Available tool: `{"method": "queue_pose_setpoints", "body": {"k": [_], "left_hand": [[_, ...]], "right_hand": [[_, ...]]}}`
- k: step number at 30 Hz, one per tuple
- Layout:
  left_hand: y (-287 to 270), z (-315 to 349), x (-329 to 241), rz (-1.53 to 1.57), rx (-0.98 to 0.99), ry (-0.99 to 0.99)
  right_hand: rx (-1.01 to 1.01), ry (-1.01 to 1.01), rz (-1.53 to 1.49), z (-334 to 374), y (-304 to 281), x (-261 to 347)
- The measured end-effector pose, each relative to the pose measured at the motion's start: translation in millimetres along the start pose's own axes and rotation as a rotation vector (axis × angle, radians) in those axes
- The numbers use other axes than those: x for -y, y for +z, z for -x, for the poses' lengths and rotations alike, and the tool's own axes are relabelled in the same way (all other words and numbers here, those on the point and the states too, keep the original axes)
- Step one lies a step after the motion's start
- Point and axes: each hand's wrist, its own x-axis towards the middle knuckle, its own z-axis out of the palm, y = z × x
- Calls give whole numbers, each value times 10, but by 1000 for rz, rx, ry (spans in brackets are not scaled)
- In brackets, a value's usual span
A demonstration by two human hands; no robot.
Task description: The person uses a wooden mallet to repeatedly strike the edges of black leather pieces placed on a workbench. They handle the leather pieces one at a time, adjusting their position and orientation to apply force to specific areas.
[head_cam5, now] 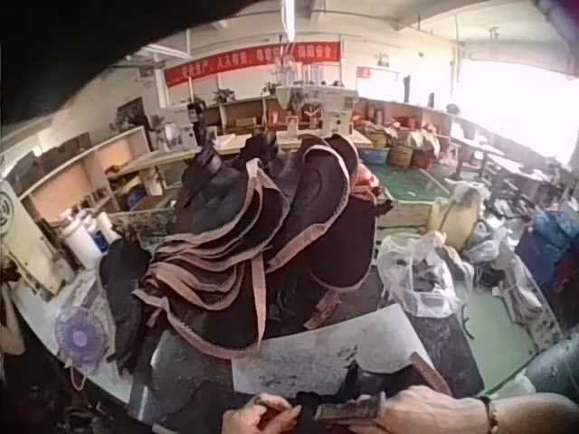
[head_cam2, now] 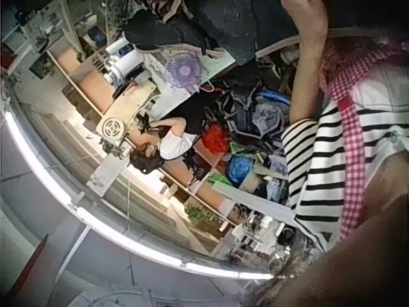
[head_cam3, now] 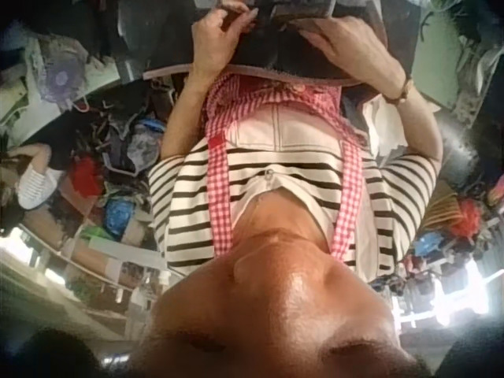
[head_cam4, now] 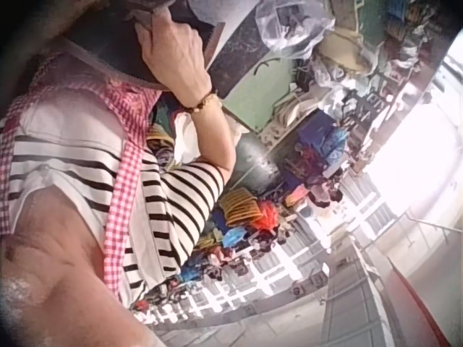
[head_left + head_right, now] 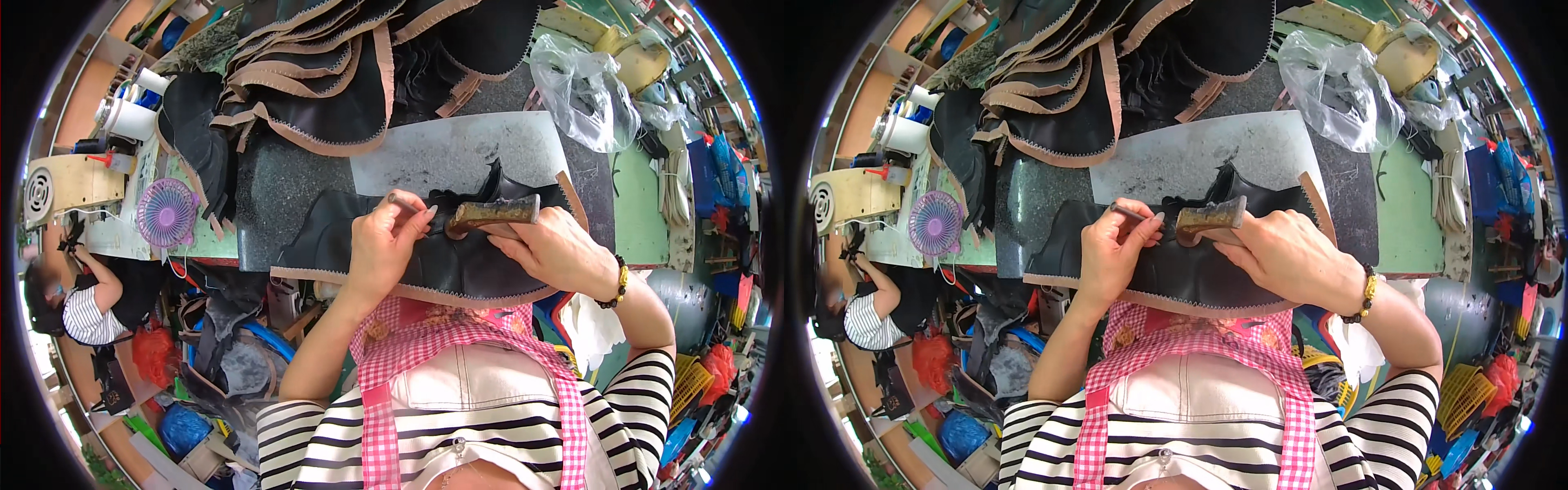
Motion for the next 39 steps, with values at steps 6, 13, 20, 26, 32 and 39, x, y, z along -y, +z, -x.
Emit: {"method": "queue_pose_setpoints", "body": {"k": [6,13,20,26,32,39], "left_hand": [[15,-17,16,-19,11,3],[44,-25,-20,-151,8,73],[116,11,-67,-606,-105,583],[32,-15,-4,-81,-8,2],[16,-6,24,-108,24,67],[96,68,-28,-487,-112,637]], "right_hand": [[-32,2,-16,24,41,-15],[20,11,11,43,-79,-37],[-157,-81,-3,-9,-490,506],[-98,32,-80,93,-89,84],[-13,87,-50,91,-31,-24],[-38,33,177,48,-574,694]]}}
